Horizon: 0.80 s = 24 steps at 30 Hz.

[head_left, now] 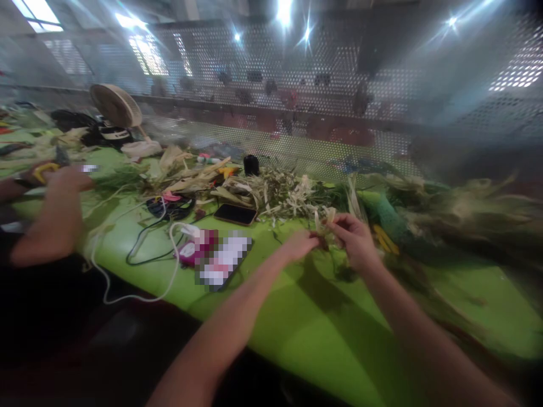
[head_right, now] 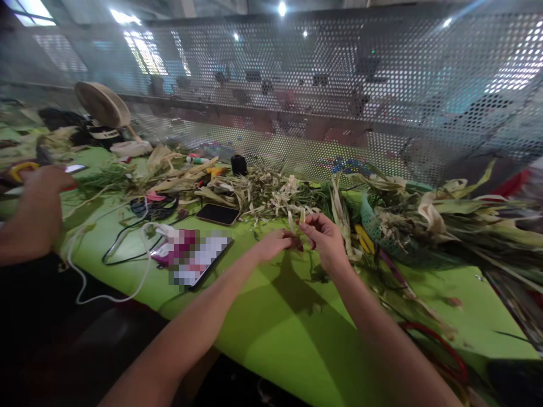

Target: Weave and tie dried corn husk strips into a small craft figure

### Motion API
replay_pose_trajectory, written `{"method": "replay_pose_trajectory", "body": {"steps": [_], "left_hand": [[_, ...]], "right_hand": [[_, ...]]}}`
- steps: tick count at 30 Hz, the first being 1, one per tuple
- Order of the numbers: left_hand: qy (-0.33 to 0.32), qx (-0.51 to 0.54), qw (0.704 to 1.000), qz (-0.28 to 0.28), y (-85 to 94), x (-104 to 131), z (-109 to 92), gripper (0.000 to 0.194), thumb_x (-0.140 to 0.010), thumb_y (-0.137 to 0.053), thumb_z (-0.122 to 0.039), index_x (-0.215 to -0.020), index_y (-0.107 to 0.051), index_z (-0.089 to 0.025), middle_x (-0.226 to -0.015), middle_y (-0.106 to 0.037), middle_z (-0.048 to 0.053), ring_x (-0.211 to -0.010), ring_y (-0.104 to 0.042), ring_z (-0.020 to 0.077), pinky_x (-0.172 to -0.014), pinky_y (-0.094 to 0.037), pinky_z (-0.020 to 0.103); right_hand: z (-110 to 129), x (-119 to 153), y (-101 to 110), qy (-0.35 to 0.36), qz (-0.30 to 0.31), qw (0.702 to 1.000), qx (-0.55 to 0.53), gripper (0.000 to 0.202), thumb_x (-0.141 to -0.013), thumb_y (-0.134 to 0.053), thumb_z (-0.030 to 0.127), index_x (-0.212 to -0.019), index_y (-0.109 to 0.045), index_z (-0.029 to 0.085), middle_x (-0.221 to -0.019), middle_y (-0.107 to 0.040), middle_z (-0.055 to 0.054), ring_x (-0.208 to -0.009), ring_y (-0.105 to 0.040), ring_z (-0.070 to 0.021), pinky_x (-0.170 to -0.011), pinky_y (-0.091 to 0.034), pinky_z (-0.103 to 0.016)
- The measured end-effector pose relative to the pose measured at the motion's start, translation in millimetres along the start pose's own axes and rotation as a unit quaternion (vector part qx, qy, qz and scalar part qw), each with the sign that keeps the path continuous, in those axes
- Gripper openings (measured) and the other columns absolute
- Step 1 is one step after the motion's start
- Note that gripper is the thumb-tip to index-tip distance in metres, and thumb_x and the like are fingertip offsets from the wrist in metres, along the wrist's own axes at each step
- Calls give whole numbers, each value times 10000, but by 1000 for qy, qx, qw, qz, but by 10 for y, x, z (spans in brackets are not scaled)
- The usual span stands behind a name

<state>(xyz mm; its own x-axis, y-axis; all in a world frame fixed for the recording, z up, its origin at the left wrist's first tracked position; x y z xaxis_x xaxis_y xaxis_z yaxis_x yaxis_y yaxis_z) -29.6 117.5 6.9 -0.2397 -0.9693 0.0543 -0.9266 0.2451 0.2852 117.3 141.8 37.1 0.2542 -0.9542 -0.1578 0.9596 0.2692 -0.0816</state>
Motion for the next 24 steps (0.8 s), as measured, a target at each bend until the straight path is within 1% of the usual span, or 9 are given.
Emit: {"method": "replay_pose_trajectory", "body": {"steps": [2,4,6,8,11,13,15,19,24], "left_hand": [[17,17,1000,-2,0,-1,34,249,-781,-557,-293,-836,-748,-143,-888,-741,65,-866,-631,191,-841,-470,298],[20,24,999,-7,3,-7,64,259,-781,-552,-294,-846,-753,-145,-877,-739,63,-831,-622,181,-808,-466,292],[7,21,1000,-11,11,-13,71,263,-780,-545,-293,-847,-755,-149,-877,-736,60,-807,-613,172,-787,-460,286],[-3,-2,1000,-17,23,-9,50,269,-784,-543,-310,-830,-753,-148,-854,-728,60,-781,-605,170,-768,-453,286],[3,-87,995,-37,51,10,-9,291,-791,-544,-354,-804,-743,-142,-756,-692,57,-713,-579,179,-707,-429,294],[3,-135,990,-46,66,23,-46,292,-787,-555,-375,-822,-738,-150,-717,-668,46,-688,-564,182,-674,-409,292],[-8,-155,987,-40,70,28,-66,285,-775,-576,-390,-850,-726,-160,-722,-663,38,-686,-561,182,-660,-401,286],[-26,-156,987,-29,85,33,-65,257,-720,-636,-339,-894,-691,-158,-807,-684,46,-721,-579,187,-656,-408,279],[-46,-118,991,-48,144,67,-99,297,-704,-662,-285,-968,-659,-150,-929,-698,69,-823,-607,200,-729,-442,289]], "right_hand": [[36,2,-5,8,10,1000,-10,354,-647,-814,444,-796,-589,215,-745,-665,13,-438,-380,-58,-396,-330,-216],[65,-5,5,20,21,999,16,342,-650,-809,457,-783,-608,214,-688,-634,20,-459,-422,-74,-425,-377,-224],[88,-15,22,38,46,995,77,327,-667,-791,482,-775,-649,208,-648,-603,20,-485,-460,-92,-454,-408,-237],[109,-24,37,63,81,983,152,299,-702,-759,485,-770,-686,203,-650,-613,6,-524,-498,-113,-492,-427,-253],[144,-23,46,122,124,947,272,211,-767,-706,416,-744,-705,206,-687,-643,-17,-614,-551,-146,-581,-448,-275],[168,-16,44,165,132,915,343,163,-796,-671,352,-724,-701,208,-710,-645,-26,-659,-563,-158,-622,-444,-281],[186,-9,37,199,131,890,389,130,-801,-644,292,-712,-690,209,-726,-643,-29,-678,-566,-163,-636,-435,-280],[203,-3,23,234,134,867,420,110,-785,-605,204,-691,-662,208,-744,-636,-25,-694,-577,-162,-643,-426,-271],[219,2,20,248,132,861,424,113,-793,-580,166,-714,-652,203,-763,-632,-31,-706,-582,-165,-648,-430,-267]]}}
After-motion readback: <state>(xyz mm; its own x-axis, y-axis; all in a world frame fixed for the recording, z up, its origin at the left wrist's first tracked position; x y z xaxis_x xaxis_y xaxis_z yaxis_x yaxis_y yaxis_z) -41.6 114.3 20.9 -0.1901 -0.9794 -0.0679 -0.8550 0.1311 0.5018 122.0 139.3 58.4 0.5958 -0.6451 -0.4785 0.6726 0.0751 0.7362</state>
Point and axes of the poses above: each hand's wrist, its own x-axis away from the middle knuckle, its own y-axis out of the back of the hand, z = x × y, the point moved 3 cm from there along -x, towards the middle knuckle
